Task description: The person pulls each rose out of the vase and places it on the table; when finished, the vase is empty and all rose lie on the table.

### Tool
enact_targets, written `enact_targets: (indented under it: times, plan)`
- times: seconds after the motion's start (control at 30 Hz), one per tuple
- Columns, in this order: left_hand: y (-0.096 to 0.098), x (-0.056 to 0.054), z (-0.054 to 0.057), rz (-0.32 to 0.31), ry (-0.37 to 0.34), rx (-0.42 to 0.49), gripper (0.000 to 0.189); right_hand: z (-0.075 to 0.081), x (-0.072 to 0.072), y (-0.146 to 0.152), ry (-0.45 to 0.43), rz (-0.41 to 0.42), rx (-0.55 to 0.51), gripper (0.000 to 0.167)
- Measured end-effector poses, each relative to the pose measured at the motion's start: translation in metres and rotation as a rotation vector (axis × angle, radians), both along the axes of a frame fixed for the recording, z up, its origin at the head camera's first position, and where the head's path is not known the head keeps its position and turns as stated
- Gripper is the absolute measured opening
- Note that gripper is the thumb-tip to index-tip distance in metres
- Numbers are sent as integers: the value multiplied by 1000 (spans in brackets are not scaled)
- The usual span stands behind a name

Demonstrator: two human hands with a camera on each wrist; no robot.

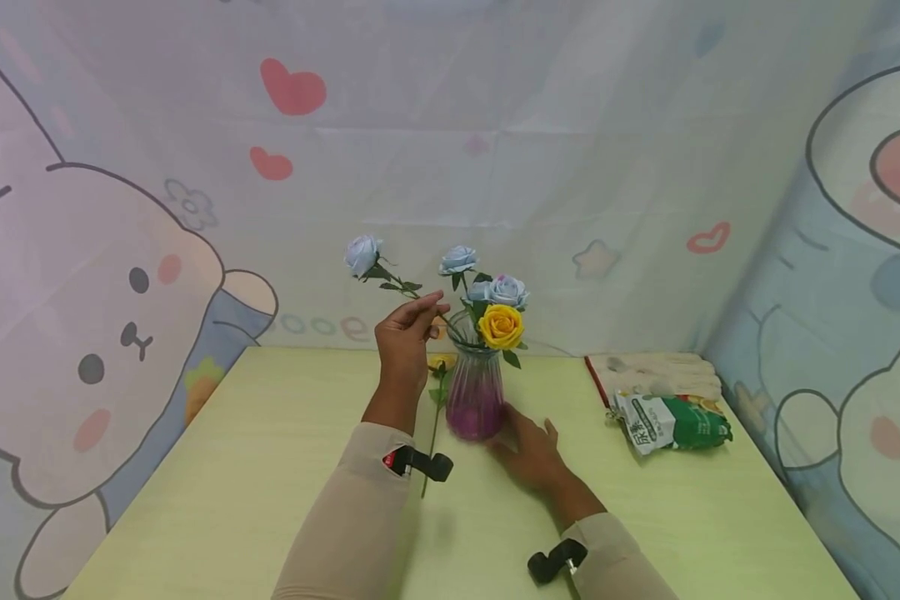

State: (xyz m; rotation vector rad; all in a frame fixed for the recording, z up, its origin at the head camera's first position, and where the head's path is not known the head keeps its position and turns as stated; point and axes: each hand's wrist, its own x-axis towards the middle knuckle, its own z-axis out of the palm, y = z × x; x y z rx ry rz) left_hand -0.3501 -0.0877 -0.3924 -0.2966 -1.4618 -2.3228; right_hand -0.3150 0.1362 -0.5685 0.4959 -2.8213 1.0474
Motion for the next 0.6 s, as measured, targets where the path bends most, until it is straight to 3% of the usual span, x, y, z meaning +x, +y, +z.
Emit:
enact_targets:
  times: [0.27,0.6]
  plan:
    - [-6,-3,-6,-21,27,-41,30,5,4,-2,-9,9,-1,73]
    - [-6,-6,-6,19,5,25,25,3,2,-1,-2,3,4,73]
